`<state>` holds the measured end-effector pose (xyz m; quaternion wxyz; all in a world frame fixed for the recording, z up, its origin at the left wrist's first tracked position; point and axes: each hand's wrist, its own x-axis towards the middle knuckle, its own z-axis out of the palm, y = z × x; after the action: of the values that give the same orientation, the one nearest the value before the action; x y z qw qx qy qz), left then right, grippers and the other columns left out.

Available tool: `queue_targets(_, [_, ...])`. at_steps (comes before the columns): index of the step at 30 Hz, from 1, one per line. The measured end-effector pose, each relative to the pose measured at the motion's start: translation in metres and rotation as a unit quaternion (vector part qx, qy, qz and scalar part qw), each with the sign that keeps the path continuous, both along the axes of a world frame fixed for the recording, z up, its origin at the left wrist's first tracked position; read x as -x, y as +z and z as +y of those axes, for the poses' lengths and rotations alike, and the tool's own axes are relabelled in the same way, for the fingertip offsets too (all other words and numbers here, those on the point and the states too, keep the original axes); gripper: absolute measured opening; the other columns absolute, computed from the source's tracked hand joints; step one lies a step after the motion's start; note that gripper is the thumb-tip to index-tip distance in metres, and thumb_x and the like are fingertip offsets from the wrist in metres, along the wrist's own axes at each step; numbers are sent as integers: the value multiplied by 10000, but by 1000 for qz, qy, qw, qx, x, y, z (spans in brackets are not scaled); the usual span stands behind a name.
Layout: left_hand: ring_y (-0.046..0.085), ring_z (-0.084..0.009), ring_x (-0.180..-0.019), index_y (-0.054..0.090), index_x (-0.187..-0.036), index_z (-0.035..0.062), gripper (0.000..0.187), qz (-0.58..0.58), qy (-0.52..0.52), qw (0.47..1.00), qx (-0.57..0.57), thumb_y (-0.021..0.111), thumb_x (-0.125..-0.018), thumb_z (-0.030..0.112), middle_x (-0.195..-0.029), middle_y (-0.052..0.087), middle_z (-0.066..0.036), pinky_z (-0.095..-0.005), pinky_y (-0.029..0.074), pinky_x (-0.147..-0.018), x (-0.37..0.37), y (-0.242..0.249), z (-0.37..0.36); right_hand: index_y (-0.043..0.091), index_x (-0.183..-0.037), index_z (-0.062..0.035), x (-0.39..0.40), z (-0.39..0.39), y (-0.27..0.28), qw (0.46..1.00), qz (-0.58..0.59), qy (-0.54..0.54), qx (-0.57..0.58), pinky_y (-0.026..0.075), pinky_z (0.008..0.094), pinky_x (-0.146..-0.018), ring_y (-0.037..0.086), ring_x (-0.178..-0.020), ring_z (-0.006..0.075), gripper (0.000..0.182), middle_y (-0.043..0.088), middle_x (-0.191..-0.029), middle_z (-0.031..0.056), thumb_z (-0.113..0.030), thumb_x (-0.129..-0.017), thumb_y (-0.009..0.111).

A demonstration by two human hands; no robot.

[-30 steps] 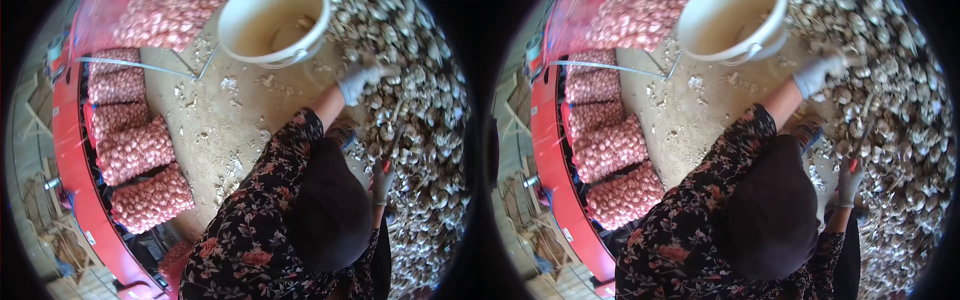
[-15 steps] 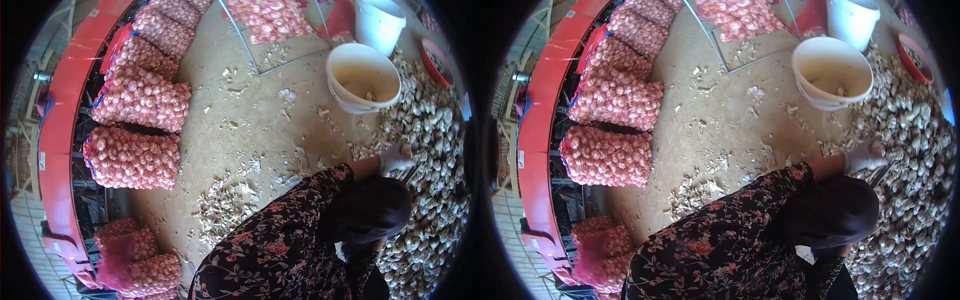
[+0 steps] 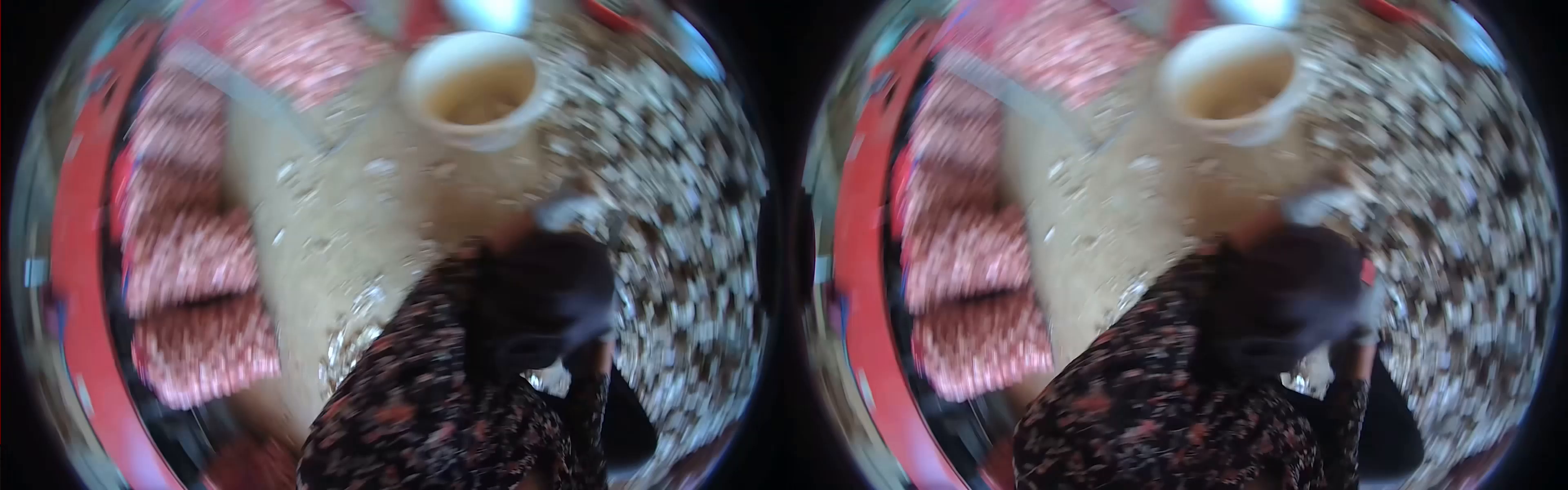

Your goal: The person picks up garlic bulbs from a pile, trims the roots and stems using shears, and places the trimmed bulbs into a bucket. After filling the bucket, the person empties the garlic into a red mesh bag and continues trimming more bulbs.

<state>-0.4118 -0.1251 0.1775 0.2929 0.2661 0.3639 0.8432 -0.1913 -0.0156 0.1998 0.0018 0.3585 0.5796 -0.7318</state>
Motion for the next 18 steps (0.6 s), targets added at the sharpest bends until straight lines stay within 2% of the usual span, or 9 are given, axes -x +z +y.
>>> queue_targets(2, [452, -93, -598, 555, -855, 71, 149, -236, -131, 963, -25, 587, -872, 215, -744, 498, 23, -271, 427, -578, 12, 15, -3, 577, -853, -18, 30, -1, -1, 999, 31, 9, -4, 403, 285, -543, 490, -597, 123, 255, 544, -677, 11, -268, -842, 625])
queue_targets(3, [373, -68, -573, 544, -830, 101, 132, -282, -74, 957, 13, 582, -882, 216, -710, 435, 39, -261, 394, -567, 15, 16, 3, 577, -853, -16, 38, 7, -5, 1000, 26, 11, -8, 405, 287, -545, 492, -599, 124, 258, 545, -677, 13, -270, -842, 625])
queue_targets(4, [382, -68, -572, 525, -814, 127, 131, -254, -86, 963, -4, 593, -883, 214, -709, 449, 39, -266, 413, -606, 33, 4, 6, 568, -874, -10, 37, 12, -3, 1000, -17, 22, -5, 412, 303, -559, 499, -610, 139, 273, 553, -676, 33, -274, -836, 630])
queue_targets(5, [479, -100, -666, 557, -1035, 129, 272, -229, -81, 969, 47, 650, -852, 306, -821, 536, -5, -275, 402, -555, 39, 4, 1, 559, -896, -4, 43, 13, 0, 997, -55, 50, 10, 420, 319, -573, 506, -620, 153, 291, 561, -676, 53, -277, -831, 636])
queue_targets(7, [513, -140, -685, 528, -1095, 109, 398, -194, -86, 975, 62, 701, -803, 317, -840, 558, -43, -301, 424, -561, 44, 10, 15, 553, -915, -11, 49, 17, 2, 986, -92, 65, -123, 434, 259, -659, 518, -731, 101, 223, 568, -797, 6, -204, -841, 637])
queue_targets(8, [528, -152, -704, 520, -1103, 103, 431, -188, -78, 975, 85, 719, -784, 315, -851, 564, -50, -310, 435, -572, 45, 8, 22, 501, -949, 7, 53, 19, -1, 982, -28, 58, -178, 445, 406, -639, 582, -687, 286, 372, 558, -701, 167, -292, -801, 665])
queue_targets(9, [544, -165, -724, 512, -1110, 97, 465, -180, -67, 975, 108, 737, -766, 312, -862, 569, -57, -319, 447, -584, 45, 7, 27, 496, -944, 1, 60, 24, 0, 970, -42, 89, -222, 451, 433, -672, 590, -749, 381, 361, 583, -757, 203, -291, -803, 655])
queue_targets(14, [556, -131, -862, 490, -1147, 42, 514, -94, 13, 976, 196, 739, -707, 129, -1005, 559, -34, -278, 477, -774, 38, -28, 49, 448, -1015, 8, 94, 34, -29, 929, -18, 88, -359, 454, 480, -719, 573, -843, 442, 433, 586, -831, 254, -322, -811, 641])
queue_targets(18, [554, -120, -877, 488, -1157, 28, 525, -140, 33, 962, 233, 740, -706, 118, -1013, 562, -41, -255, 468, -784, 22, -43, 53, 452, -1017, 20, 109, 40, -43, 956, -45, 127, -260, 455, 491, -730, 551, -820, 488, 434, 586, -804, 260, -319, -814, 631])
